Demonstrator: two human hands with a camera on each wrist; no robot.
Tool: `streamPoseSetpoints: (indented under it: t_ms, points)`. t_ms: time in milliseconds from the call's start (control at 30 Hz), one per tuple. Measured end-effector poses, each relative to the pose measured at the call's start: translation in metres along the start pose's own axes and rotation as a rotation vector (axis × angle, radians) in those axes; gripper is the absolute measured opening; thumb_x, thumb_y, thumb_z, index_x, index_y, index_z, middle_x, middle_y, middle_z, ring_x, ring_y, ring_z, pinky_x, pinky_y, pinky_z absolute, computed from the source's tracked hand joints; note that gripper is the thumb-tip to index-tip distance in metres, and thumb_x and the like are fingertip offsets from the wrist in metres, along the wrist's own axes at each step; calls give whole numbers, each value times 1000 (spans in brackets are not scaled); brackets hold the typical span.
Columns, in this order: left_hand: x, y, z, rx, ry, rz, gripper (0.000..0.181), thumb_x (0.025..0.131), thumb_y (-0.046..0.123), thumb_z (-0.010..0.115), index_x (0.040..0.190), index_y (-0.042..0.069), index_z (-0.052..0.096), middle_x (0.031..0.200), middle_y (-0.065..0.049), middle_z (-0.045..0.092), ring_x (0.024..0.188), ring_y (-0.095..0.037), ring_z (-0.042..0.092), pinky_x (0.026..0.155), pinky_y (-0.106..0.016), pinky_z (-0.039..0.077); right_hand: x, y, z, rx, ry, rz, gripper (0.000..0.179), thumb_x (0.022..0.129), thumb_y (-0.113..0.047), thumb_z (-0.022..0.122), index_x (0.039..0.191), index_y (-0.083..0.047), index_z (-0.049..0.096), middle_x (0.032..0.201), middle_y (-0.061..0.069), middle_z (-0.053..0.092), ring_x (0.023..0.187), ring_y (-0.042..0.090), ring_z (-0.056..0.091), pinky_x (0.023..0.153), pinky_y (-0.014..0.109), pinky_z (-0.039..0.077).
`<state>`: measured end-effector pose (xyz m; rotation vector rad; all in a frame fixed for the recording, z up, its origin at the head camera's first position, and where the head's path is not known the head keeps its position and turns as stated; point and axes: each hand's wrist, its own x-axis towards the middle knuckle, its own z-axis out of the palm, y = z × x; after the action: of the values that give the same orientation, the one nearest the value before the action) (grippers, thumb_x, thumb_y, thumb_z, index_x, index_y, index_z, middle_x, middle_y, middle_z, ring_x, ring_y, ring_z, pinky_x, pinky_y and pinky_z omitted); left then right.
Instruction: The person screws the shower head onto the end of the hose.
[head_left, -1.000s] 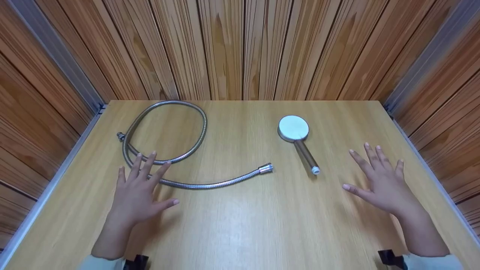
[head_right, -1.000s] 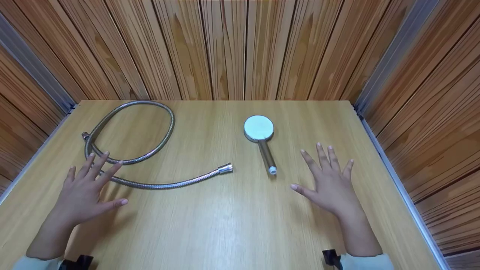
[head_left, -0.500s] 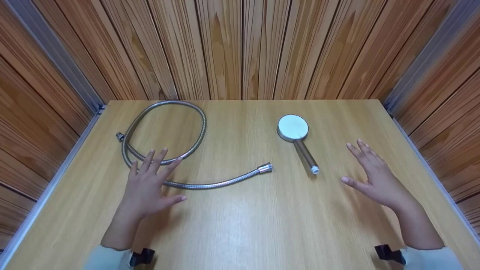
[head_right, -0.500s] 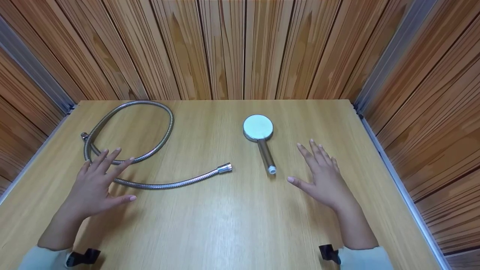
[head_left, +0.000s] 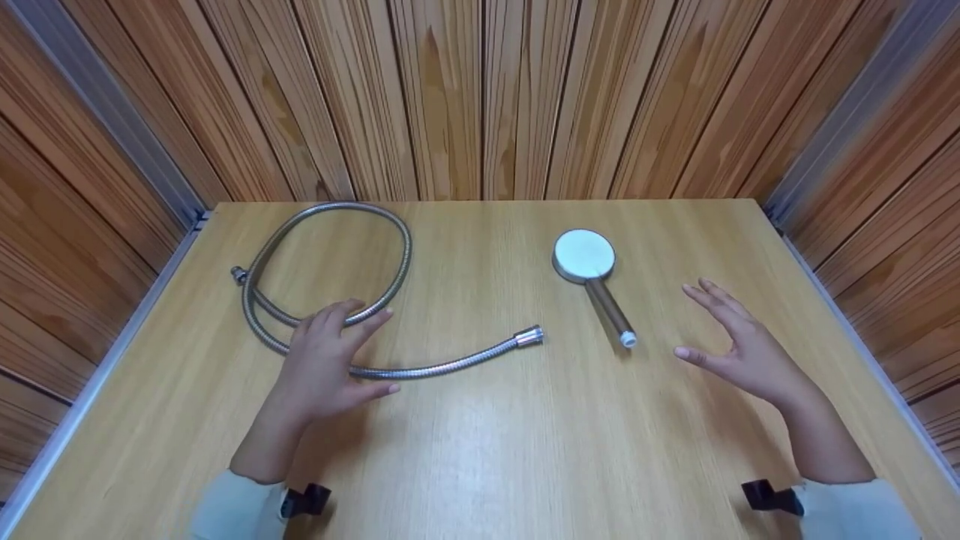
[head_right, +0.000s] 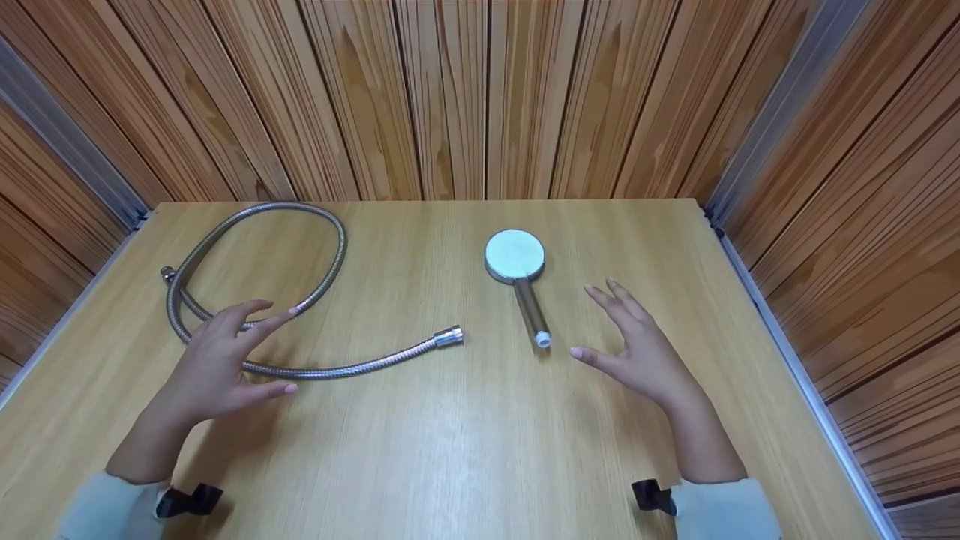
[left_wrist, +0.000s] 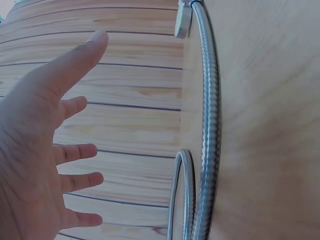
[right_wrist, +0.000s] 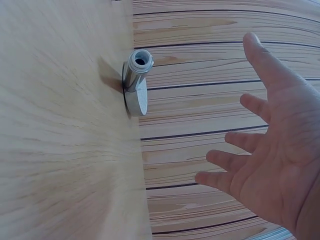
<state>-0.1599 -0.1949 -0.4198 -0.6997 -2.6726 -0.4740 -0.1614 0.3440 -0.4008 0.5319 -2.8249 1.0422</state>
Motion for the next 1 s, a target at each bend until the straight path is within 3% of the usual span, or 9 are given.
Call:
streamPoseSetpoints:
  t_ms: [67,133,200,267,500,833,1000]
  points:
    - [3,3,1,-17,10,18,90,67,61,81,145,31,48,139,-18,47,128,-37,41,99,-65,30,1,1,0,36,4,-5,80,85,-21,77,153,-19,34,159,19,19,140,51,19,102,70,27]
    - [7,6,3,-40,11,32,90,66,60,82,144,28,49,138,-17,48,128,-37,42,100,-64,30,3,2,0,69,10,-8,79,86,-19,76,152,-18,34,158,20,21,140,48,22,112,45,30]
    - [11,8,4,-57,10,46,92,65,60,83,144,26,49,137,-16,48,127,-36,43,100,-63,31,4,3,0,103,17,-8,77,87,-17,76,152,-14,35,157,20,24,139,46,26,108,19,29]
    - [14,11,6,-80,1,54,93,65,58,85,144,25,48,138,-14,49,127,-35,43,100,-62,31,6,4,1,121,24,-3,76,87,-16,75,151,-11,35,156,19,27,137,44,30,96,3,27]
    - [28,24,15,-167,-27,102,98,63,54,88,146,25,45,139,-11,48,128,-30,42,102,-59,33,12,8,2,209,20,37,70,90,-15,72,149,-4,36,151,20,34,133,42,38,95,6,35]
    - [46,39,30,-266,-35,176,92,69,62,79,147,29,43,139,-8,49,127,-24,43,102,-51,38,16,10,2,270,23,52,62,94,-14,66,148,-3,36,149,20,38,132,38,42,94,11,40]
    - [50,43,34,-317,-42,198,89,70,58,80,146,26,45,139,-8,49,127,-23,43,101,-47,40,18,9,1,313,29,50,58,96,-12,63,147,-2,39,147,19,40,130,29,47,92,13,43]
